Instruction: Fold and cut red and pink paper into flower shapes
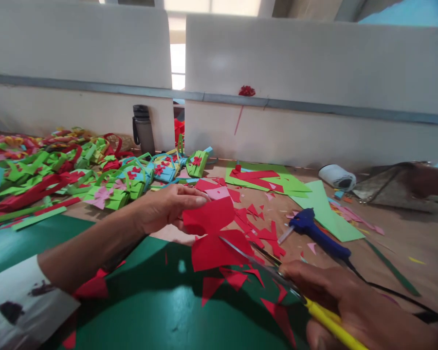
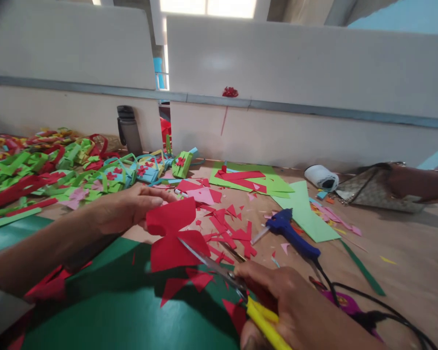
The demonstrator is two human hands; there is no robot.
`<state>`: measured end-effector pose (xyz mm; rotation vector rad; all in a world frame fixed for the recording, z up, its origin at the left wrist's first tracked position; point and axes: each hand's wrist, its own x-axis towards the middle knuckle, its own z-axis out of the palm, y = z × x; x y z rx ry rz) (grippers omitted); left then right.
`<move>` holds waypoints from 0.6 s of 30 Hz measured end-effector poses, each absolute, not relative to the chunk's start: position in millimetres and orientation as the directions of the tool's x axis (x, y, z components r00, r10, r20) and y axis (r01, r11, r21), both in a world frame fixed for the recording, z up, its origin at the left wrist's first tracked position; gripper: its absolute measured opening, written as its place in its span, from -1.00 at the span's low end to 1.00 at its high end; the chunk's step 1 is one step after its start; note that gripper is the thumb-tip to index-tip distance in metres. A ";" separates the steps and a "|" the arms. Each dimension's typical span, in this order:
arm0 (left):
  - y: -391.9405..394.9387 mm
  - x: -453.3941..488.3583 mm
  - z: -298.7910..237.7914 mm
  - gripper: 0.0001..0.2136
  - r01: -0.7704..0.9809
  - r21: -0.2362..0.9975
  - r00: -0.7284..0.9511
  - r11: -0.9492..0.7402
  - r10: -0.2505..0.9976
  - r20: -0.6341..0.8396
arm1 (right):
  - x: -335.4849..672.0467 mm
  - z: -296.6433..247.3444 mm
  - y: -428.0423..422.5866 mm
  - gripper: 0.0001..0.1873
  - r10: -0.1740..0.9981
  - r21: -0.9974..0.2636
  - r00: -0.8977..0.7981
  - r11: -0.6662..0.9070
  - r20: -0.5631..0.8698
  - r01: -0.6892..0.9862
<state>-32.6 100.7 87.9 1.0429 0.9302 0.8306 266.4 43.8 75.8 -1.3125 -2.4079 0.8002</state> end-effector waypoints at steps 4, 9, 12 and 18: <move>99.6 -34.1 86.9 -0.81 0.100 0.972 0.438 0.211 0.868 -0.234 | 261.5 85.4 44.0 -0.86 0.800 -0.596 -0.575 0.381 -0.172 0.707; 96.8 -29.6 83.8 -0.97 0.291 0.950 0.519 0.117 0.815 -0.259 | 250.1 96.3 44.6 -0.81 0.801 -0.539 -0.518 0.306 -0.299 0.785; 95.7 -27.5 81.3 -0.93 0.303 0.945 0.508 0.127 0.817 -0.273 | 248.0 99.6 44.5 -0.79 0.793 -0.497 -0.538 0.357 -0.287 0.791; 92.4 -23.8 82.3 -0.91 0.289 0.945 0.503 0.153 0.816 -0.286 | 249.5 100.9 45.1 -0.68 0.772 -0.503 -0.548 0.350 -0.323 0.790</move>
